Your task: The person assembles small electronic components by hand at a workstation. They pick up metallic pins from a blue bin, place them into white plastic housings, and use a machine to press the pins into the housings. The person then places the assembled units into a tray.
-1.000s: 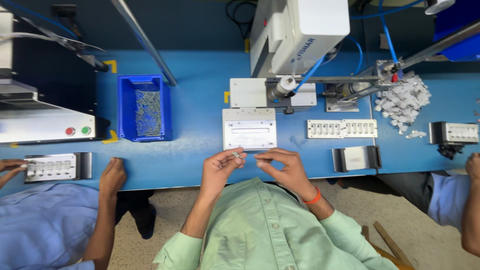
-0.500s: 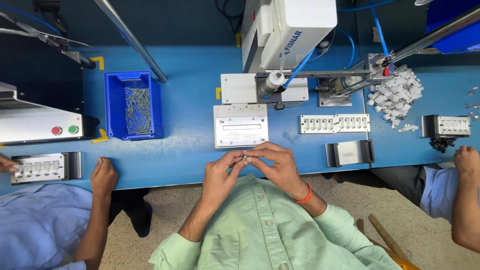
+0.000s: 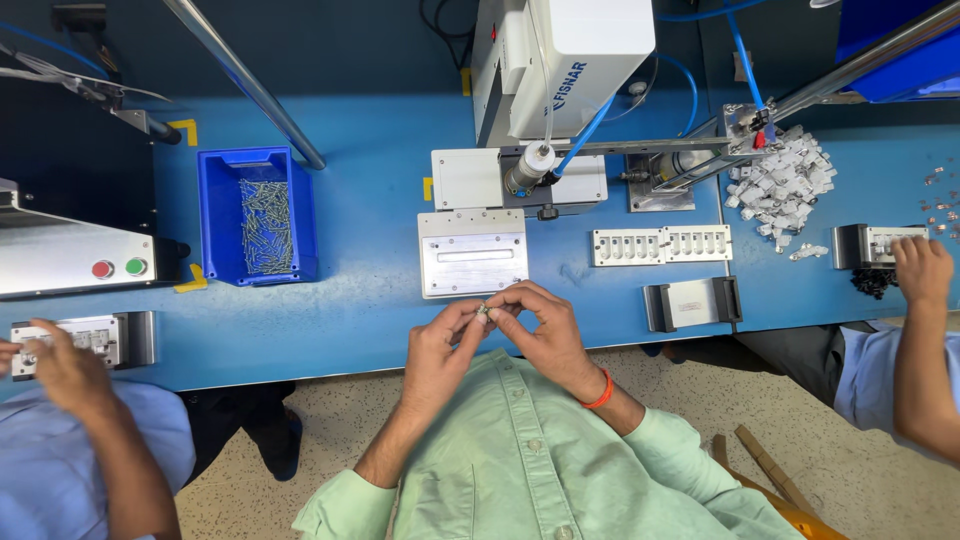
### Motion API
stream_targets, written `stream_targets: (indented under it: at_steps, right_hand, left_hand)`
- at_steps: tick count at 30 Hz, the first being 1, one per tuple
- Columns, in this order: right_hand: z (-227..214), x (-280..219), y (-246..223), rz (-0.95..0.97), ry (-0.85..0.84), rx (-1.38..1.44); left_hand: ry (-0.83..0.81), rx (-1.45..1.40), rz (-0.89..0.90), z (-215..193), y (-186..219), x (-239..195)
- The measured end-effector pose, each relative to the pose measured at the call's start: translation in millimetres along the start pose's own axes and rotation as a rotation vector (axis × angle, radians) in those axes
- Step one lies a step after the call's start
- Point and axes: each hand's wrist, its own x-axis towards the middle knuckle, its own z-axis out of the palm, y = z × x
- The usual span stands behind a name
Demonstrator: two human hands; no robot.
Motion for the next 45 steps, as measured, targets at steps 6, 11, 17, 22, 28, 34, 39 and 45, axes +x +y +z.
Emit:
stream_targets:
  at_steps: [6,11,17,22,28,34,39,45]
  right_hand:
    - [-3,3,25,0.191,0.072,0.587]
    - [-15,9,47,0.49,0.017,1.125]
    - [-7,3,47,0.554,-0.025,1.036]
    - [5,-1,41,0.371,0.002,0.483]
    - [5,-1,42,0.28,0.043,0.43]
    - [8,-4,44,0.218,0.039,0.48]
    - [12,-5,44,0.382,-0.029,0.774]
    - [7,-1,47,0.609,0.067,0.995]
  left_hand:
    - [-0.024,-0.64,-0.262,4,-14,11]
    - [-0.026,-0.589,-0.232,6,-17,9]
    - [-0.01,-0.552,-0.226,12,-17,10]
    - [0.064,-0.319,-0.18,13,-9,8]
    - [0.093,-0.1,-0.095,7,6,11]
    - [0.039,-0.245,-0.121,6,-1,14]
    - [0.039,-0.59,-0.113,26,-14,16]
    - [-0.068,-0.374,0.075,22,-11,12]
